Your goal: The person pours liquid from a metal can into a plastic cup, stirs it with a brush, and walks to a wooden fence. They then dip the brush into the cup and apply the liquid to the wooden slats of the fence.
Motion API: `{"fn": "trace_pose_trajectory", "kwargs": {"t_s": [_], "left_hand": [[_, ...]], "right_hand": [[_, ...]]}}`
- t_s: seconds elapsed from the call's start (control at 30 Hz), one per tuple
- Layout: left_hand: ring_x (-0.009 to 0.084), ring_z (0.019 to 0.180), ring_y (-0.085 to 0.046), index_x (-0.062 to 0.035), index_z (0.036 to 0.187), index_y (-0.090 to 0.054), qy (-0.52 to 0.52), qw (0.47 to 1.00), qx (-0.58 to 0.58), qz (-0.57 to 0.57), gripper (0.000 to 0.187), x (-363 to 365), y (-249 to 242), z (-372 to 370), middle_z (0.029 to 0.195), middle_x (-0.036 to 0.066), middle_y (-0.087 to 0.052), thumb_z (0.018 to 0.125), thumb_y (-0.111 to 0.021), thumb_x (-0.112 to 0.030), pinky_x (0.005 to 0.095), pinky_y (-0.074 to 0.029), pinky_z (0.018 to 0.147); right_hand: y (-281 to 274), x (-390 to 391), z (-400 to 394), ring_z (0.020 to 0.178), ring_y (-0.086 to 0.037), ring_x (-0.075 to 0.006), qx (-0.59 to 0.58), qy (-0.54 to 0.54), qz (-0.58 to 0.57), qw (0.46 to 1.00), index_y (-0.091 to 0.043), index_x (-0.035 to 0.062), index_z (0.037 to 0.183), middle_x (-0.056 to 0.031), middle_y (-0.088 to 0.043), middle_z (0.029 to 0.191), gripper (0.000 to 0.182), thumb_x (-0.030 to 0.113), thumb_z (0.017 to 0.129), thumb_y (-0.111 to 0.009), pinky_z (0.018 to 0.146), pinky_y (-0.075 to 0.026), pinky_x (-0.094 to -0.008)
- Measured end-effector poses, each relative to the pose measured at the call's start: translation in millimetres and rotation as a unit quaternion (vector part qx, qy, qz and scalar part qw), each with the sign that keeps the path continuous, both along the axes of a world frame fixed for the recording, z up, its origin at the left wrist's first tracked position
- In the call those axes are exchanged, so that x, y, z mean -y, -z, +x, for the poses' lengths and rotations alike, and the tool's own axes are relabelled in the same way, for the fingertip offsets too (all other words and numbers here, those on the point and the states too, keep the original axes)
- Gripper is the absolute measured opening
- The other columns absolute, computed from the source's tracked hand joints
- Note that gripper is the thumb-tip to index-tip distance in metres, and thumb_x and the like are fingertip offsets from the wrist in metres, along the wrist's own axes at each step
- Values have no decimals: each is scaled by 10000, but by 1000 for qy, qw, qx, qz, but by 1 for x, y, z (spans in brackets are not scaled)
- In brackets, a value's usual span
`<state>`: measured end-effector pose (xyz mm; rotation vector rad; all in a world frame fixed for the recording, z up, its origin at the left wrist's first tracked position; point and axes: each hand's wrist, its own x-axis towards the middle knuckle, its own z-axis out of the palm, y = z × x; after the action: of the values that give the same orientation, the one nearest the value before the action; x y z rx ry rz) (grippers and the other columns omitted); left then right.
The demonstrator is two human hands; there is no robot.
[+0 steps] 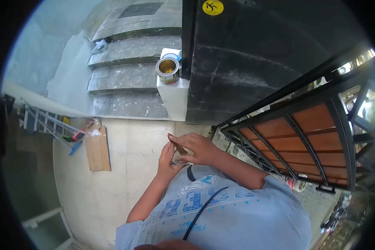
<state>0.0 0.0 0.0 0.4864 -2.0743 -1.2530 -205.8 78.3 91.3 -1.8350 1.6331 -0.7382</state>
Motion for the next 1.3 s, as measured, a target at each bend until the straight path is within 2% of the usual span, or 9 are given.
{"fn": "trace_pose_trajectory", "kwargs": {"t_s": [0.07,0.1,0.37,0.57,0.73,0.93,1.03,1.13,1.3], "left_hand": [[429,1373,-609,-19,1520,-549,18,1000,-19,-4,796,-21,-8,-13,1552,258,-518,810,-906,-71,449,-545,1105],[429,1373,-609,-19,1520,-549,28,996,53,-69,796,87,-56,39,1552,258,-518,810,-906,-71,449,-545,1105],[448,1327,-625,-17,1415,-640,43,995,88,-24,741,133,-58,-19,1524,254,-557,730,-919,-53,463,-555,1079],[424,1351,-623,-12,1452,-607,29,993,70,-93,841,204,-56,-41,1530,267,-576,692,-959,-79,443,-558,1079],[425,1284,-649,-30,1459,-604,35,979,63,-189,839,265,-64,-43,1512,237,-597,716,-979,-140,465,-556,1049],[416,1151,-691,-58,1428,-635,-75,981,17,-180,779,324,-65,-25,1370,231,-667,737,-975,-172,468,-571,964],[404,1141,-694,-54,1458,-609,-39,981,-8,-190,816,367,-75,-9,1361,222,-673,734,-972,-162,462,-573,949],[392,1135,-695,-57,1475,-597,11,974,4,-226,829,405,-86,14,1365,219,-673,742,-970,-164,455,-573,938],[399,1141,-692,-33,1465,-605,75,971,-6,-228,815,456,-80,46,1371,215,-672,748,-968,-170,453,-572,941]], "right_hand": [[-10,-27,-4,1273,-624,-320,14,25,0,1000,-384,204,1700,-180,-613,1426,920,226,894,-828,1140,-481,-448],[-16,67,40,1273,-624,-320,87,32,-64,994,-384,204,1700,-180,-613,1426,920,226,894,-828,1140,-481,-448],[-35,107,8,1389,-552,-379,201,120,11,972,-410,71,1638,-212,-488,1513,840,153,912,-823,1167,-453,-443],[-31,178,-25,1334,-576,-369,173,125,-34,976,-460,113,1632,-200,-420,1485,805,163,910,-813,1113,-489,-434],[-30,219,-39,1439,-523,-378,181,100,-80,975,-434,35,1633,-223,-357,1637,819,165,922,-821,1155,-465,-441],[-12,222,-42,1467,-491,-412,77,199,-223,951,-463,45,1618,-234,-470,1573,866,121,849,-854,1176,-437,-462],[-2,227,-25,1458,-500,-403,8,265,-310,913,-474,59,1625,-241,-526,1533,900,76,803,-841,1166,-433,-459],[2,234,-4,1407,-530,-370,-110,412,-250,869,-355,67,1682,-268,-547,1532,987,88,827,-848,1141,-443,-439],[70,276,27,1385,-509,-320,23,600,-273,752,-260,44,1694,-207,-519,1561,1053,158,855,-886,1045,-484,-440]]}}
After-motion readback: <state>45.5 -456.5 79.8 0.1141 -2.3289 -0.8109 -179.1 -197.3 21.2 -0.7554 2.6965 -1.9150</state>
